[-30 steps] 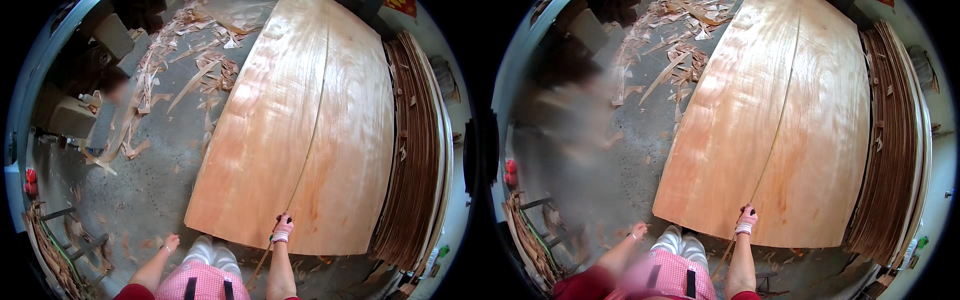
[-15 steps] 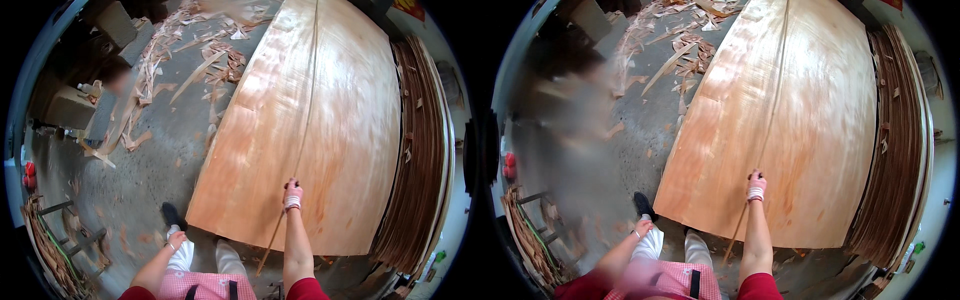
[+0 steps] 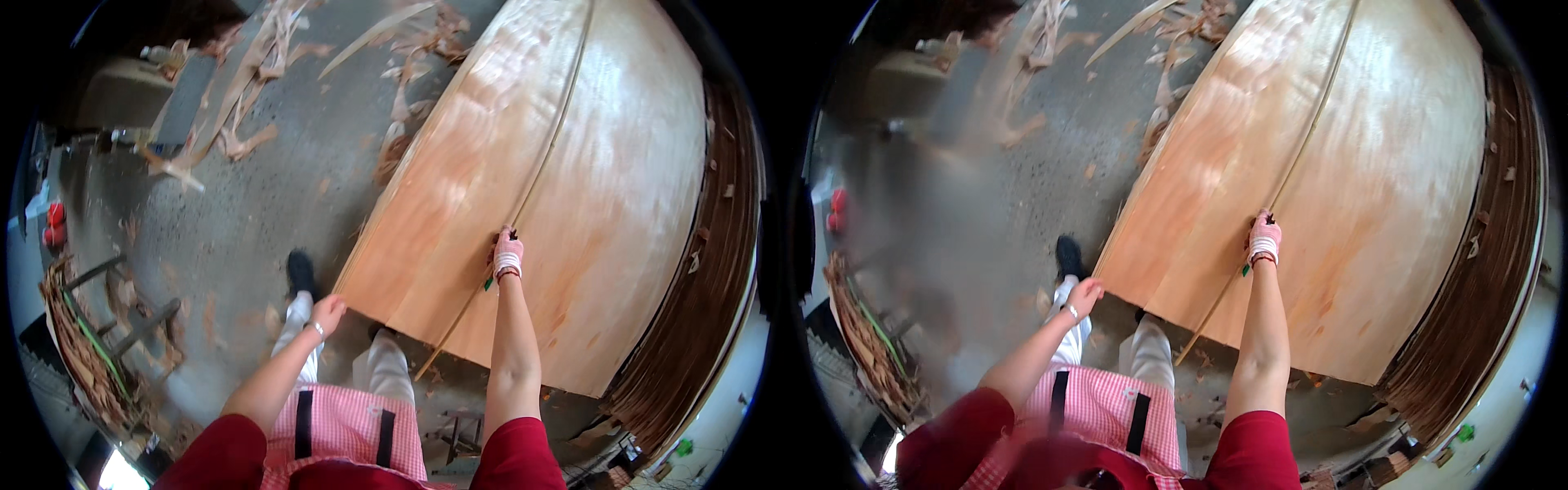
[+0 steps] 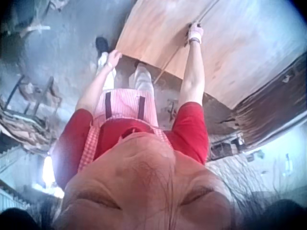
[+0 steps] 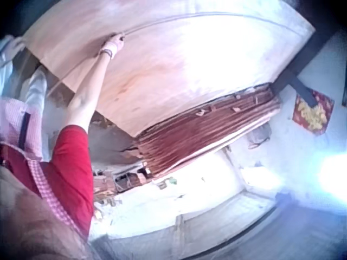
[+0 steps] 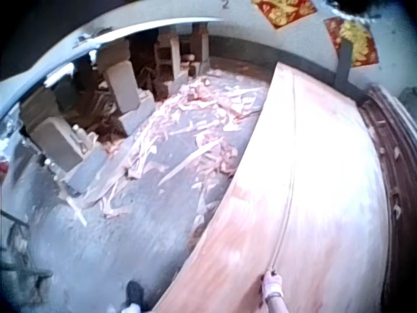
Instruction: The person prepares large wood veneer sheets by applying adhesive tape strips to join sections, using a utility knife to trim edges, and lifting the completed sheets to a stack.
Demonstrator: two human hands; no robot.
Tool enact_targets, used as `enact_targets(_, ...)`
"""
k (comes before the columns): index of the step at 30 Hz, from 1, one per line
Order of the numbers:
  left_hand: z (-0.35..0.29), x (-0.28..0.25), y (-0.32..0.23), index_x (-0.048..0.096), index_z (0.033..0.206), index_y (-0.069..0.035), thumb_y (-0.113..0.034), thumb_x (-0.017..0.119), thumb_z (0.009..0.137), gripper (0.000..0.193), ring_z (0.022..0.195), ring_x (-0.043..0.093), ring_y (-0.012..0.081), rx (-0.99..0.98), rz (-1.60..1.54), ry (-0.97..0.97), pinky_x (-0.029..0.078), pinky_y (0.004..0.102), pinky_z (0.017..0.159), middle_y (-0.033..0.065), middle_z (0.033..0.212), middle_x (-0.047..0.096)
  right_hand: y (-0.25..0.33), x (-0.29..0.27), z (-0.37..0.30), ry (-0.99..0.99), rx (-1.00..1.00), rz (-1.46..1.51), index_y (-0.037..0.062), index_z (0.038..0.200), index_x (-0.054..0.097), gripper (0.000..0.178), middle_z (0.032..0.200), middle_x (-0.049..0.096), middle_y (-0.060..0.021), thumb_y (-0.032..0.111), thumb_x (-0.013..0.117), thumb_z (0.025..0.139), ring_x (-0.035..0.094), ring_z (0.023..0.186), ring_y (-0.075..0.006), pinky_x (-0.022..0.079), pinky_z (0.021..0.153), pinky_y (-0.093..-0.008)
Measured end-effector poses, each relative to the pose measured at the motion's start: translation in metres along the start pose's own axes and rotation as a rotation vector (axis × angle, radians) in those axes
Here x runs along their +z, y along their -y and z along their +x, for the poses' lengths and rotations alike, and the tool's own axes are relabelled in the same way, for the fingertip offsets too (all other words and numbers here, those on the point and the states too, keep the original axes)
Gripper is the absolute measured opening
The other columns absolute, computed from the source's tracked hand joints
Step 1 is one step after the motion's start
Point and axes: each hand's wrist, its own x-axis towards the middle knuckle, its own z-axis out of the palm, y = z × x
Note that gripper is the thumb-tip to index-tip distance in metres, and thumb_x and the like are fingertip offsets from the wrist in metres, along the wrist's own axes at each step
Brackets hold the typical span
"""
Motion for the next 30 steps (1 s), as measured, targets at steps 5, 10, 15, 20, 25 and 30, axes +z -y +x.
enact_targets(5,0.007,-0.001,-0.039,0.058,0.102,-0.006,-0.009,0.054,0.081,0.022,0.085,0.059,0.0256,0.098,0.274,-0.123,0.047,0.0336,0.076,0.0122,0.095,0.058,-0.032,0.006,-0.003,0.098,0.005,0.108,0.008,0.068,0.052,0.036,0.047,0.046,-0.0024,0.04,0.052,0.085,0.044,0.036,-0.0157,0.036,0.034,-0.0297)
enact_targets(10,0.011,0.003,-0.03,0.056,0.103,-0.003,-0.003,0.057,0.077,0.026,0.085,0.057,0.0246,0.124,0.432,-0.193,0.047,0.0331,0.077,0.0124,0.095,0.054,-0.032,-0.003,-0.014,0.106,-0.01,0.088,0.0037,0.075,0.054,0.035,0.049,0.047,-0.0031,0.037,0.052,0.087,0.044,0.035,-0.016,0.036,0.034,-0.0296)
enact_targets(15,0.019,0.006,-0.035,0.057,0.102,-0.003,-0.01,0.06,0.077,0.026,0.086,0.056,0.026,0.205,0.469,-0.304,0.046,0.0347,0.076,0.0123,0.095,0.054,-0.035,-0.005,-0.024,0.075,0.008,0.071,0.0032,0.075,0.054,0.035,0.05,0.046,-0.0033,0.037,0.052,0.087,0.045,0.038,-0.0153,0.038,0.036,-0.03)
enact_targets(20,0.102,0.008,-0.076,0.056,0.108,-0.002,-0.017,0.059,0.081,0.031,0.092,0.056,0.0263,0.304,0.299,-0.35,0.045,0.0337,0.081,0.0138,0.101,0.056,-0.053,-0.012,-0.002,0.048,-0.038,-0.193,0.0029,0.076,0.056,0.038,0.054,0.049,-0.0046,0.038,0.049,0.087,0.046,0.043,-0.0155,0.038,0.042,-0.0312)
enact_targets(25,0.144,0.006,-0.1,0.06,0.099,-0.001,-0.017,0.06,0.081,0.023,0.08,0.059,0.0209,0.155,0.219,-0.132,0.047,0.0307,0.075,0.0108,0.09,0.061,-0.038,0.002,-0.029,-0.144,-0.096,-0.516,0.0024,0.086,0.059,0.041,0.072,0.062,-0.0136,0.042,0.048,0.087,0.056,0.067,-0.0273,0.044,0.064,-0.0367)
enact_targets(30,0.155,0.007,-0.102,0.062,0.085,0.0,-0.018,0.062,0.081,0.018,0.062,0.055,0.0125,0.059,0.125,-0.064,0.046,0.0273,0.062,0.0041,0.068,0.062,-0.071,-0.007,-0.041,-0.155,-0.103,-0.313,0.0036,0.084,0.059,0.034,0.067,0.059,-0.0103,0.037,0.053,0.086,0.053,0.056,-0.0222,0.043,0.053,-0.0326)
